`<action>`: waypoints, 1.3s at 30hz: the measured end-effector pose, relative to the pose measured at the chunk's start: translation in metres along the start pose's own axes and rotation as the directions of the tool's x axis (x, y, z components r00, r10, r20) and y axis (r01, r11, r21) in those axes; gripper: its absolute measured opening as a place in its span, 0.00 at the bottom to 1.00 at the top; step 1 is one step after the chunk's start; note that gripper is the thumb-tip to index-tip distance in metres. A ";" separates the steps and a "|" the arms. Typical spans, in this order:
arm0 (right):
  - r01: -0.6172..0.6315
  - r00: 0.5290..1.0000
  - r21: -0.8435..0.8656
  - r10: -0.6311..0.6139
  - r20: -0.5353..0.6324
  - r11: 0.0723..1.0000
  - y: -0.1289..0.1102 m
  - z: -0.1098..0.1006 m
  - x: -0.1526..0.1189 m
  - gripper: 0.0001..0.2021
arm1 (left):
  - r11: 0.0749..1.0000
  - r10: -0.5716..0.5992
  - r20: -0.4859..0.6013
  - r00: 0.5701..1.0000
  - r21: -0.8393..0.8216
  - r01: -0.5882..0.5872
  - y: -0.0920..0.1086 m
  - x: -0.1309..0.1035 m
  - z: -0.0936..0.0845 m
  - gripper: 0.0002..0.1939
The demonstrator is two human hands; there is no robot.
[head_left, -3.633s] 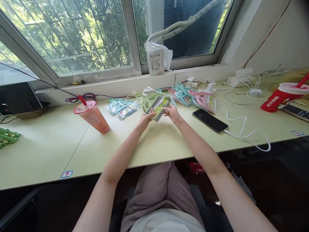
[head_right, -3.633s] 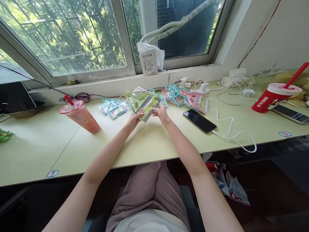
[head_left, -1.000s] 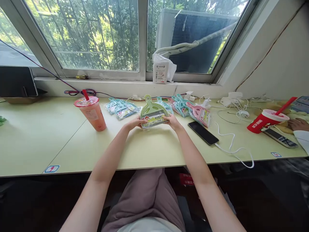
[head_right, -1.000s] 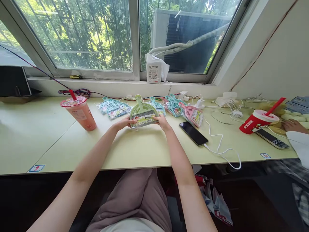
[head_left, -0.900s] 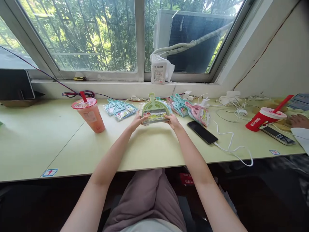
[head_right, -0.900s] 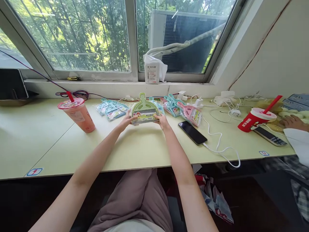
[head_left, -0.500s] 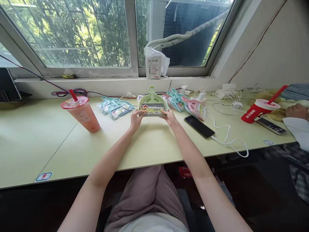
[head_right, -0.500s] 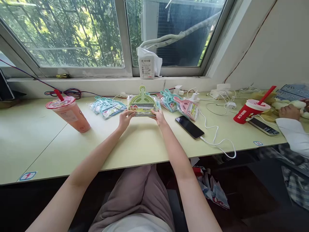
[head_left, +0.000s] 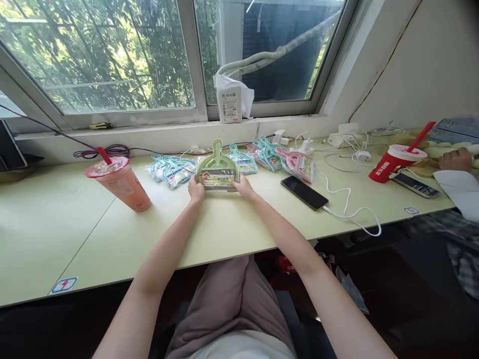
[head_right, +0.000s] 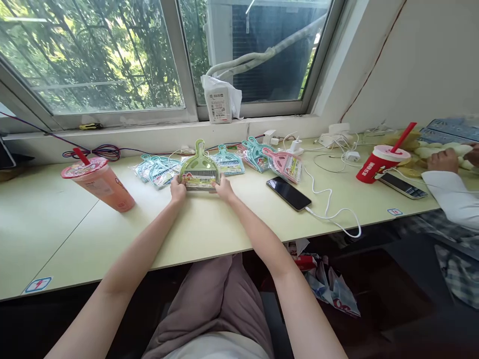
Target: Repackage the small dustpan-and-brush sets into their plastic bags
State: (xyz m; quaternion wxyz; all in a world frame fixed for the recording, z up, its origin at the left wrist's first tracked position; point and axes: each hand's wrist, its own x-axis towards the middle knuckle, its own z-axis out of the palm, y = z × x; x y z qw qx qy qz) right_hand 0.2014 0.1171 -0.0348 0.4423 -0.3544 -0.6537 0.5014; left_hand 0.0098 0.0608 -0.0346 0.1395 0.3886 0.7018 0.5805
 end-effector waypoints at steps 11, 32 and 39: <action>0.109 0.987 -0.051 -0.114 -0.116 0.993 0.008 -0.006 0.006 0.19 | 0.987 0.152 0.222 0.963 0.018 -0.160 0.009 -0.001 -0.007 0.32; -0.114 0.887 -0.757 -0.277 -0.370 0.644 0.031 -0.066 0.060 0.19 | 0.933 0.072 0.137 0.988 0.342 -0.115 0.030 0.014 0.096 0.21; -0.067 0.906 -0.795 -0.297 -0.302 0.603 0.028 -0.064 0.067 0.21 | 0.958 0.056 0.078 0.995 0.275 -0.076 0.026 0.024 0.104 0.40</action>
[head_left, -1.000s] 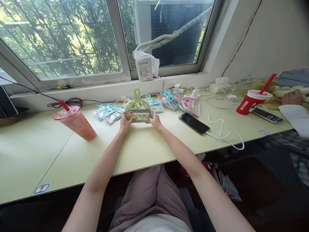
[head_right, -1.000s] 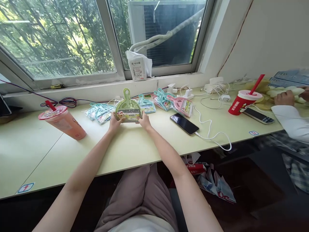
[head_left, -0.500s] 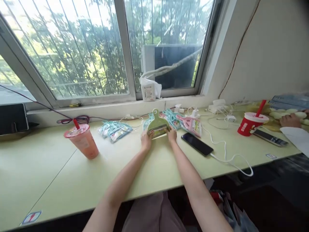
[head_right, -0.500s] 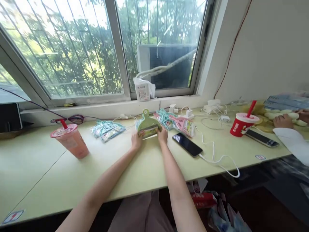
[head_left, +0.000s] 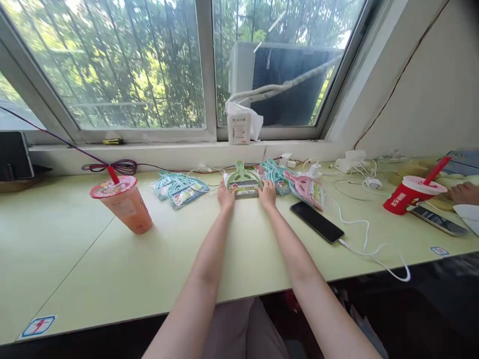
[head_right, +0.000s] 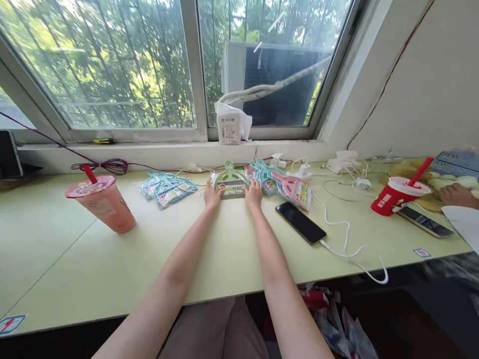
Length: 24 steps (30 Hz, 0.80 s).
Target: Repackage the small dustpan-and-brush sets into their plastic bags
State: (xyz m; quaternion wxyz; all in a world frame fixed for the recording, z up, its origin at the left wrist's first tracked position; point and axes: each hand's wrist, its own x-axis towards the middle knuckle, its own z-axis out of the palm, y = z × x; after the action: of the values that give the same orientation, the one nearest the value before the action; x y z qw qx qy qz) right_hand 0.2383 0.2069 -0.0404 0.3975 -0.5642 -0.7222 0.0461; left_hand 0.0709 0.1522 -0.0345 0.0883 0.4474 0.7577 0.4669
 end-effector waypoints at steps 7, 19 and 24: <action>0.464 0.838 0.123 -0.479 0.260 0.877 -0.022 0.008 0.005 0.26 | 1.000 0.007 -0.022 1.000 0.014 -0.007 -0.003 0.011 0.013 0.35; 0.362 0.815 0.094 -0.364 0.450 0.927 -0.002 0.035 0.028 0.33 | 0.999 -0.023 -0.061 0.998 0.038 0.026 0.000 0.018 0.016 0.31; 0.373 0.818 0.089 -0.373 0.438 0.924 -0.009 0.026 0.023 0.33 | 1.000 -0.014 0.024 1.000 0.016 0.014 0.000 0.015 0.004 0.37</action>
State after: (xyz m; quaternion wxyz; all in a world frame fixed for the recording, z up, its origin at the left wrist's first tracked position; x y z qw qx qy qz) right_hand 0.2143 0.2335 -0.0411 0.2221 -0.3864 -0.8901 0.0952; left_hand 0.0648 0.1665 -0.0322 0.0974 0.4483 0.7633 0.4548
